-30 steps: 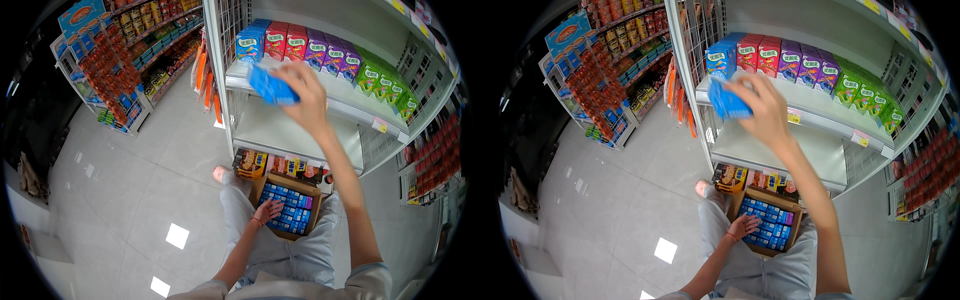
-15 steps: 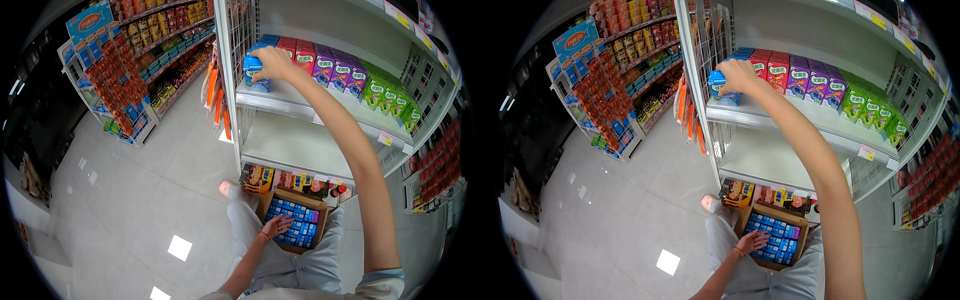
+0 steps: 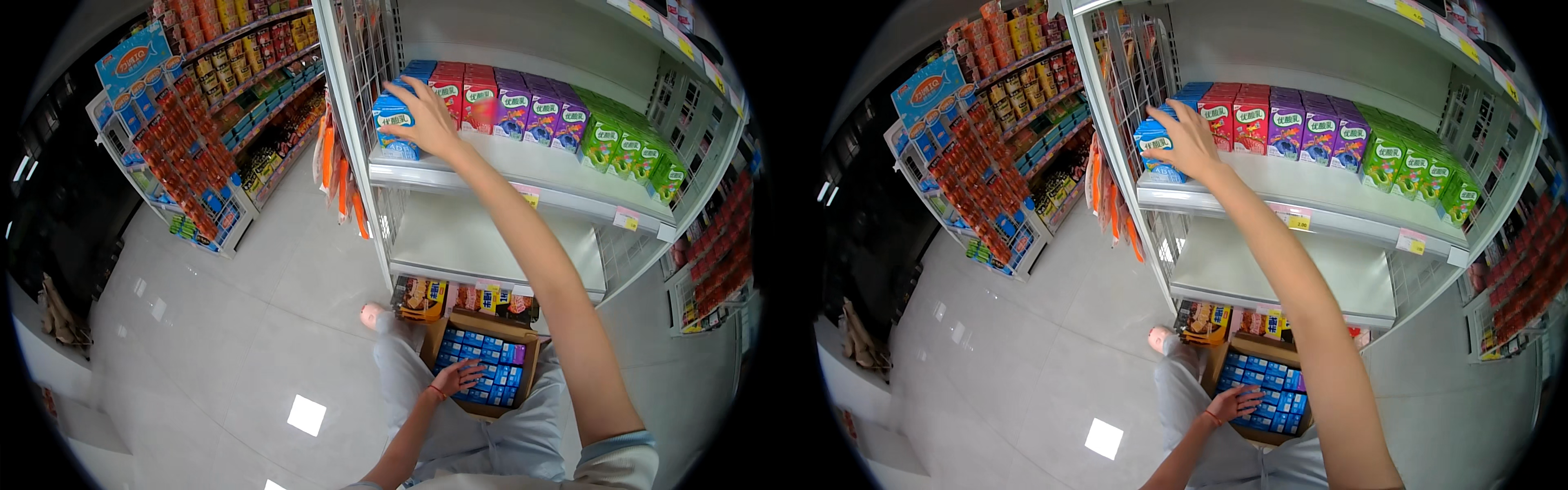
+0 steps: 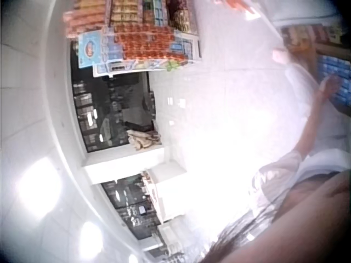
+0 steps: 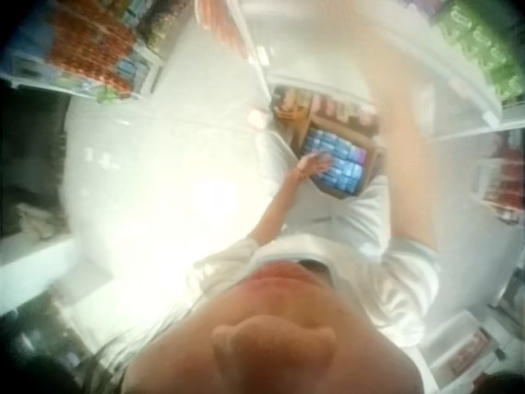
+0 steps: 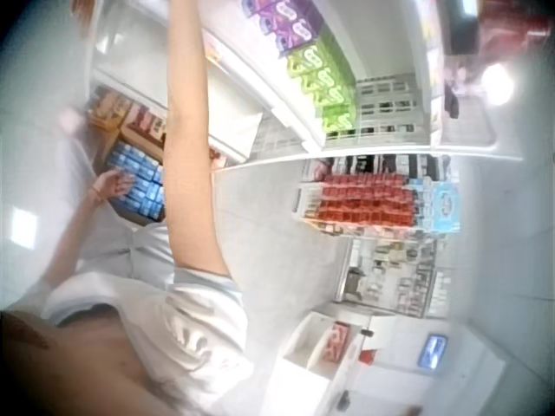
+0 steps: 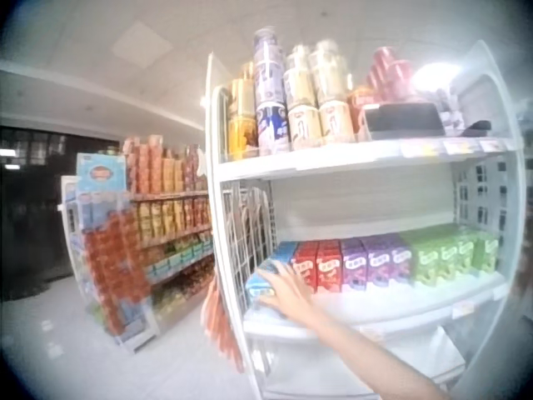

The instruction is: The person sits on the floor in a store aisle and restocks a refrigerated display case. They take blue and purple cartons from a cardboard box on their lap and place them onto the shelf, arranging them in neat rows.

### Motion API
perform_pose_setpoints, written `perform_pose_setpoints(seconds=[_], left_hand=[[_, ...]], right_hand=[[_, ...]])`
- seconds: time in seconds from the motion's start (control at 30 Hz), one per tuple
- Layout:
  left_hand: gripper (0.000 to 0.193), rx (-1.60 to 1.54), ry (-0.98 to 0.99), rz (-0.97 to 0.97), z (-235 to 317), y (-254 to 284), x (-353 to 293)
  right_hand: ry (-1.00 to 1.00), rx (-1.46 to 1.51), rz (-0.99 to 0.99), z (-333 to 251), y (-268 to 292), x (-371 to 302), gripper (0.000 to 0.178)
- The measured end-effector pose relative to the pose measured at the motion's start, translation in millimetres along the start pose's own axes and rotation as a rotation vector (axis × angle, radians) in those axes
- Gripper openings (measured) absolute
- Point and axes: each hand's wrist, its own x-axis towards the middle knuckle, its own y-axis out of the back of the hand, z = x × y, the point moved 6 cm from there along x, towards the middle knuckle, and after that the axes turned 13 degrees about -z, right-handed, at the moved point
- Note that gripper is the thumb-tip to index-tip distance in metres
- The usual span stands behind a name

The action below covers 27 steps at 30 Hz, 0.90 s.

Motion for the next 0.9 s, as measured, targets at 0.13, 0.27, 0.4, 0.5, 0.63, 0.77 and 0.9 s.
perform_pose_setpoints(seconds=[0.13, 0.27, 0.4, 0.5, 0.63, 0.77, 0.9], left_hand=[[0.05, -0.006, 0.007, 0.018, -0.2, 1.6, 2.1], [0.05, -0.011, 0.019, 0.046, -2.1, 2.2, 0.3], [0.053, 0.005, 0.04, 0.089, -2.8, 0.3, 0.8], [0.053, 0.018, 0.035, 0.105, -3.5, 3.4, -0.1], [0.052, 0.032, 0.044, 0.11, -2.8, 3.0, 2.8], [0.052, 0.018, 0.047, 0.104, -3.9, 6.5, 2.5], [0.053, 0.03, 0.052, 0.107, -5.2, 5.2, 5.0]], right_hand=[[-0.087, 0.155, 0.173, 9.7, -13.9, -13.1, 0.094], [-0.356, 0.108, 0.076, 14.1, -46.2, -32.4, 0.093], [-0.5, -0.002, -0.165, 19.2, -52.4, -37.3, 0.078], [-0.482, -0.007, -0.186, 19.6, -54.3, -38.3, 0.073], [-0.493, -0.005, -0.196, 23.7, -57.4, -38.1, 0.069], [-0.493, -0.026, -0.244, 19.8, -57.0, -37.8, 0.068], [-0.457, -0.03, -0.191, 19.3, -54.3, -38.7, 0.068]])
